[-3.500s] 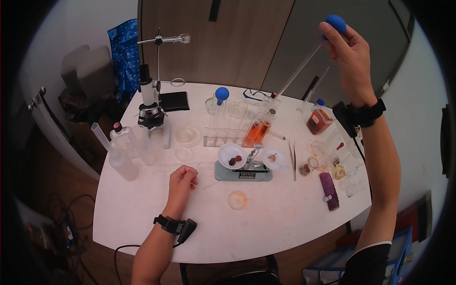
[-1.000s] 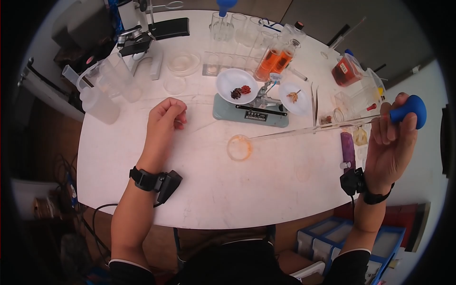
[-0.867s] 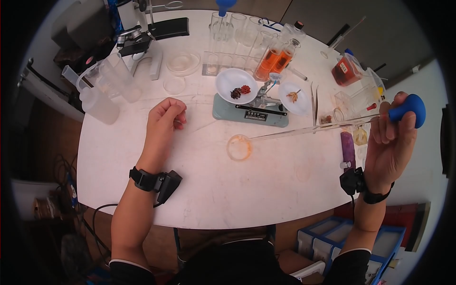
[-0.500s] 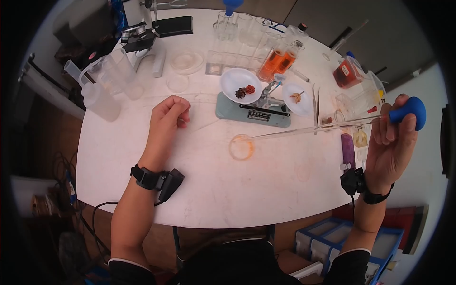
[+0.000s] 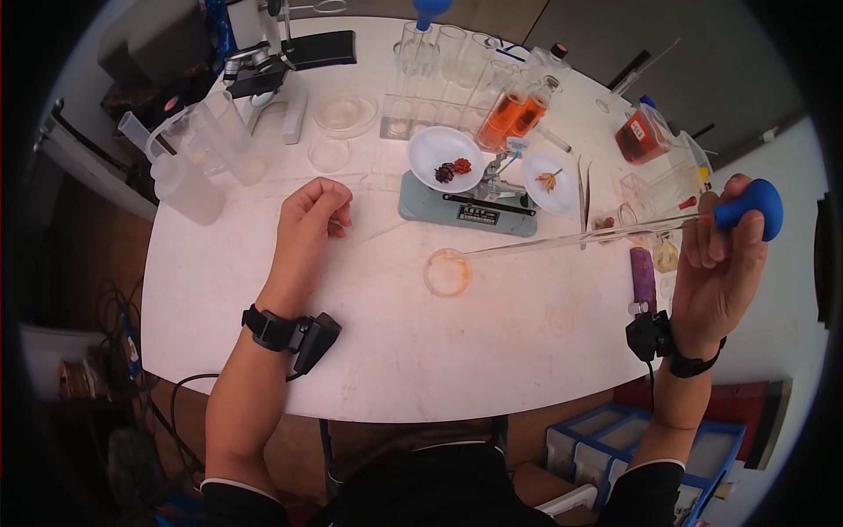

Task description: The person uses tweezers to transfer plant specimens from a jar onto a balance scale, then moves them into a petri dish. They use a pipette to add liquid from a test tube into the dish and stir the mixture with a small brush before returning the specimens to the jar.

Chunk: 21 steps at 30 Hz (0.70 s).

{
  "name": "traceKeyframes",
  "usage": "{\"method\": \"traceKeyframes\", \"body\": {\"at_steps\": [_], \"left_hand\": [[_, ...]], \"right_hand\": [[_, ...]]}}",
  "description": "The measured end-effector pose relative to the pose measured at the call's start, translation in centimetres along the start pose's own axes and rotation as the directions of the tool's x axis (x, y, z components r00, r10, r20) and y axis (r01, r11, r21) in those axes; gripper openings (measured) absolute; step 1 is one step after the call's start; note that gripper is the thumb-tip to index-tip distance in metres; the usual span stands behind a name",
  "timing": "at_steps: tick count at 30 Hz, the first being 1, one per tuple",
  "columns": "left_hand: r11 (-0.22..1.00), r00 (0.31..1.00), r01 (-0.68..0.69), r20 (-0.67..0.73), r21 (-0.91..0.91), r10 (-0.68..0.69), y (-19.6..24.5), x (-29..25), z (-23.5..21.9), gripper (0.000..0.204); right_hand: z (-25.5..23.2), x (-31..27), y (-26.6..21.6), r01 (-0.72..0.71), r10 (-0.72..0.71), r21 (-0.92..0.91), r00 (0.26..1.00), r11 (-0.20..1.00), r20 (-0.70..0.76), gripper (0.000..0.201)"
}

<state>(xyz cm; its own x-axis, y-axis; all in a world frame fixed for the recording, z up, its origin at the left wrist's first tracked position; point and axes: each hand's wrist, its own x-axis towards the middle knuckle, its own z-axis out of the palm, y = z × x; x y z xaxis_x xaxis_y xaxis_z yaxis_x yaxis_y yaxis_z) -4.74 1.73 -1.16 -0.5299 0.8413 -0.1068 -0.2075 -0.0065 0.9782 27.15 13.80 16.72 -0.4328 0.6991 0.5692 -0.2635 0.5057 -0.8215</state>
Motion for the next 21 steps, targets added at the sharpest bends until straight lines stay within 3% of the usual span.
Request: {"method": "traceKeyframes", "body": {"at_steps": [5, 8, 14, 17, 21], "left_hand": [[1.0, 1.0, -0.002, 0.003, 0.0, 0.002, -0.09, 0.06, -0.06, 0.016], [1.0, 1.0, 0.011, -0.001, 0.001, -0.011, -0.07, 0.1, -0.06, 0.016], [1.0, 1.0, 0.01, 0.001, 0.001, -0.01, -0.01, 0.02, -0.03, 0.016], [1.0, 1.0, 0.006, 0.004, 0.001, -0.006, -0.02, 0.02, -0.06, 0.016], [1.0, 1.0, 0.006, 0.002, 0.003, -0.006, -0.02, 0.01, -0.06, 0.015]], "right_hand": [[0.53, -0.18, -0.12, -0.017, 0.015, -0.025, 0.997, 1.0, -0.078, 0.044], [-0.21, -0.33, -0.18, -0.006, 0.007, -0.032, 1.0, 0.999, 0.018, 0.048], [-0.07, -0.38, -0.67, -0.053, 0.054, -0.04, 0.998, 0.998, 0.023, 0.051], [0.21, -0.46, -0.78, -0.091, 0.092, 0.017, 0.992, 0.996, -0.083, 0.058], [0.04, -0.67, -0.85, -0.082, 0.085, 0.041, 0.993, 0.996, -0.078, 0.062]]}}
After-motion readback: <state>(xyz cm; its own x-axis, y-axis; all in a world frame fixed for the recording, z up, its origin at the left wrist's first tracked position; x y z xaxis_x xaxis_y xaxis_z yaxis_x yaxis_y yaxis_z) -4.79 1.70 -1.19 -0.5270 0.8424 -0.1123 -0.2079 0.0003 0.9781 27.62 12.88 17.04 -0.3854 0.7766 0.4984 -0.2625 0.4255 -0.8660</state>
